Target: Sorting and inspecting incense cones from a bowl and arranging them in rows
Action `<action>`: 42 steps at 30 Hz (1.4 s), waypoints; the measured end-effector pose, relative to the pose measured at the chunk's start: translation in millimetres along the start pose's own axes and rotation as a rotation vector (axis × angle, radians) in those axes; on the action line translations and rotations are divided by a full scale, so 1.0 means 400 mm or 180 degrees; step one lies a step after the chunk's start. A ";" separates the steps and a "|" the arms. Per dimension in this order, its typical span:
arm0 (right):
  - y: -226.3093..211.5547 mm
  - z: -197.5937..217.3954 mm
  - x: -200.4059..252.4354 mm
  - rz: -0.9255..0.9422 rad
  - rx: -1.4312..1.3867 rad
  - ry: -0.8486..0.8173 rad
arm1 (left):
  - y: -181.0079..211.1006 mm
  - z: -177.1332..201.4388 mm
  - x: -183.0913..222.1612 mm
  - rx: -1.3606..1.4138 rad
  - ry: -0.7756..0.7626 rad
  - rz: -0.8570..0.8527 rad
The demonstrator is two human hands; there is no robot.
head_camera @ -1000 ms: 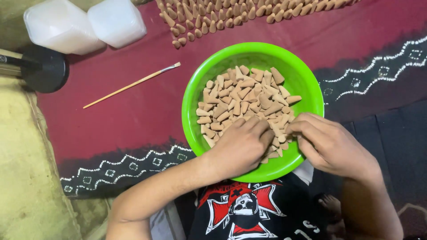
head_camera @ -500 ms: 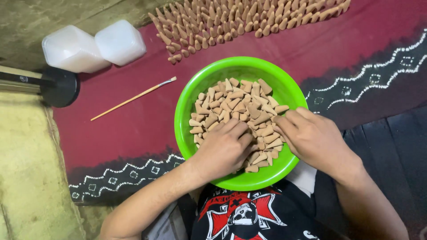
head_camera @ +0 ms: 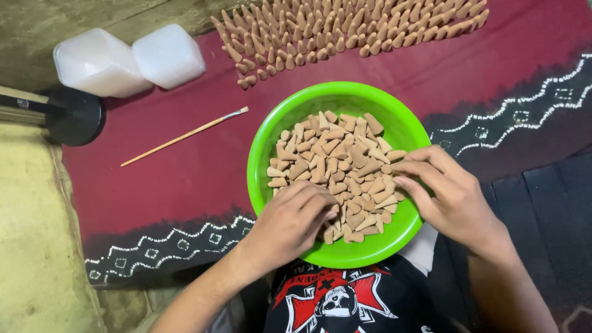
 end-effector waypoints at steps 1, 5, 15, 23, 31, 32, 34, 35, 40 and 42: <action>-0.002 -0.006 0.006 0.0005 0.0003 -0.0028 | 0.000 0.005 0.010 0.0017 0.0017 0.0014; -0.030 -0.056 -0.004 0.0175 -0.0174 -0.0573 | -0.020 0.053 0.043 -0.0248 0.0517 0.0206; -0.099 -0.205 -0.044 0.0447 0.1321 -0.1964 | -0.043 0.044 0.060 -0.0564 0.0877 0.0549; -0.091 -0.218 -0.043 0.0503 0.1329 -0.2291 | -0.024 0.017 0.029 -0.0643 0.0512 0.0403; -0.056 -0.235 -0.033 0.0601 0.1200 -0.2200 | -0.036 0.035 0.032 -0.0465 0.0845 0.0425; -0.058 -0.229 -0.036 0.0639 0.1184 -0.2090 | -0.030 0.047 0.031 -0.0373 0.0899 0.0428; -0.064 -0.209 -0.045 0.0675 0.1163 -0.1969 | -0.020 0.062 0.029 -0.0292 0.0946 0.0428; -0.075 -0.181 -0.060 0.0629 0.0856 -0.1724 | -0.019 0.067 0.028 -0.0061 0.0958 0.0423; -0.067 -0.087 -0.075 0.0224 -0.0905 -0.0773 | -0.018 0.081 0.017 0.0814 0.1072 0.0436; -0.014 -0.057 -0.036 -0.0301 -0.1676 -0.0013 | -0.021 0.060 0.008 0.1404 0.0907 0.0611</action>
Point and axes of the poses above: each hand's wrist, its own x-axis away from the middle knuckle, its own z-axis out of the back of the hand, y = z × x, the point moved 9 cm from there along -x, towards the middle knuckle, and after that the axes turned 10 degrees about x, right-handed, at the moved point
